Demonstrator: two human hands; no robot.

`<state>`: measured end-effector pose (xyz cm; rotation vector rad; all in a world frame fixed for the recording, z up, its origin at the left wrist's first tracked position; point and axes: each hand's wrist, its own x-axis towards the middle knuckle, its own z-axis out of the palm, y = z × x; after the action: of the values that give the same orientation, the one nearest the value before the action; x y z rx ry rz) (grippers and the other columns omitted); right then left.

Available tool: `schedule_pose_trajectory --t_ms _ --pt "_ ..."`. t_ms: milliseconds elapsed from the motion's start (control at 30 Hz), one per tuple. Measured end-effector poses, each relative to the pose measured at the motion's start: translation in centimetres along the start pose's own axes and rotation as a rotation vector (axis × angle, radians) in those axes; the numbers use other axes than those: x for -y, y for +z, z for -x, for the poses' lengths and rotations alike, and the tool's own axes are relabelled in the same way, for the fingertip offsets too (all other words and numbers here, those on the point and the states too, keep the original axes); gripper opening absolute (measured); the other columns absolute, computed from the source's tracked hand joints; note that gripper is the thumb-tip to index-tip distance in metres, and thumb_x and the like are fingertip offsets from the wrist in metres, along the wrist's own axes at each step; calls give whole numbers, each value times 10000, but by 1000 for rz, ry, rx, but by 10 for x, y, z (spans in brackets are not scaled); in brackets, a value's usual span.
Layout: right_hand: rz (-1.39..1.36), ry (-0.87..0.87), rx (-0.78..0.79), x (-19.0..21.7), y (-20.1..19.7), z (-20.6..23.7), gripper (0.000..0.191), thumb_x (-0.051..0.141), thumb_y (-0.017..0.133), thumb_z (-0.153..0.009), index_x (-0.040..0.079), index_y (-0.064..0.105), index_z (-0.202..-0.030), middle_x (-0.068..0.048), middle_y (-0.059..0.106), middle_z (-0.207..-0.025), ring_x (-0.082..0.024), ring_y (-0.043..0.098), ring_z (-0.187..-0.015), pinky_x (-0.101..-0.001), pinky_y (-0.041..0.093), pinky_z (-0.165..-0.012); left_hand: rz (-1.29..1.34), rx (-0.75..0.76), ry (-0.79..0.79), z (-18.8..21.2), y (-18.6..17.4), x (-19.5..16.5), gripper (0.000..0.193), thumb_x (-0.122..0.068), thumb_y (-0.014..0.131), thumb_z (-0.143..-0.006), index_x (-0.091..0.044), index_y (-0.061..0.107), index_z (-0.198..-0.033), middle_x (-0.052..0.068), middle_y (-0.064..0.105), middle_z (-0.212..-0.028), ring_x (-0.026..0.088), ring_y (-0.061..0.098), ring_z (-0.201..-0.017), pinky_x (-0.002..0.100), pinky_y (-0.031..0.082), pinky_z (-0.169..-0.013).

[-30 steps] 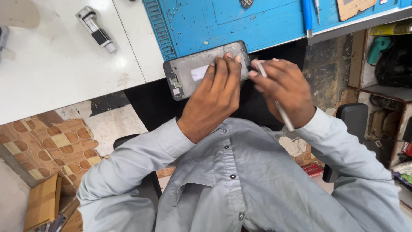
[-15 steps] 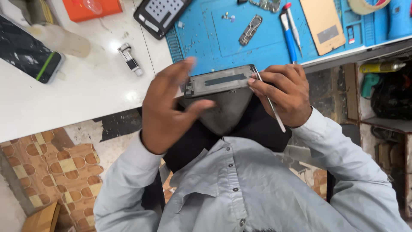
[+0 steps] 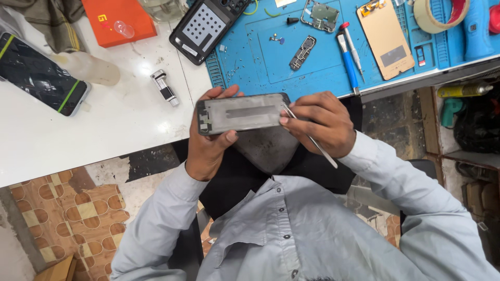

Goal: The person cleans the inside of a disassembled mobile phone frame using a blue-handled tool and tweezers. They scrape and pick at residue along the edges and corners of the frame while seated at a repair bench.

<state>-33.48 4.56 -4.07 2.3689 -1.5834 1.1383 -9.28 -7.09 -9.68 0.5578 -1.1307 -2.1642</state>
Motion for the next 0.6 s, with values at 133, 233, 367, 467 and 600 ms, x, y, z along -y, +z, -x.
schedule_pose_trajectory --t_ms 133,233,367,467,600 --pt "-130 133 82 -9 6 4 362 71 864 -843 72 697 -1164 -79 722 -1112 -284 670 -1066 -387 547 -861 -216 -31 159 -2 2 -4 829 -254 893 -890 -87 352 -1495 198 493 -1531 320 491 -1489 477 454 -1277" --pt "-222 320 63 -21 6 9 368 30 749 -965 30 635 -1316 -132 709 -1261 -290 676 -1116 -356 574 -903 -367 -38 254 1 0 -1 822 -204 898 -896 -128 326 -1482 209 474 -1528 317 482 -1486 464 456 -1273" --pt "-600 663 -25 -45 13 16 401 72 645 -1018 32 554 -1406 -105 708 -1170 -209 705 -1020 -301 601 -890 -591 -55 351 1 -7 7 875 -130 928 -843 -154 305 -1458 215 450 -1532 318 457 -1492 457 446 -1273" --pt "-477 618 138 -61 16 21 354 61 689 -1054 27 653 -1404 -158 711 -1213 -217 743 -968 -275 611 -824 -603 -54 305 0 -11 13 881 -150 935 -842 -157 296 -1448 233 422 -1557 312 468 -1489 441 485 -1246" --pt "-356 503 198 -72 22 22 259 1 792 -966 4 709 -1211 -164 743 -1115 -223 737 -876 -289 581 -725 -720 -58 320 -2 -14 19 919 -189 941 -821 -161 269 -1446 234 430 -1572 315 461 -1485 447 464 -1251"
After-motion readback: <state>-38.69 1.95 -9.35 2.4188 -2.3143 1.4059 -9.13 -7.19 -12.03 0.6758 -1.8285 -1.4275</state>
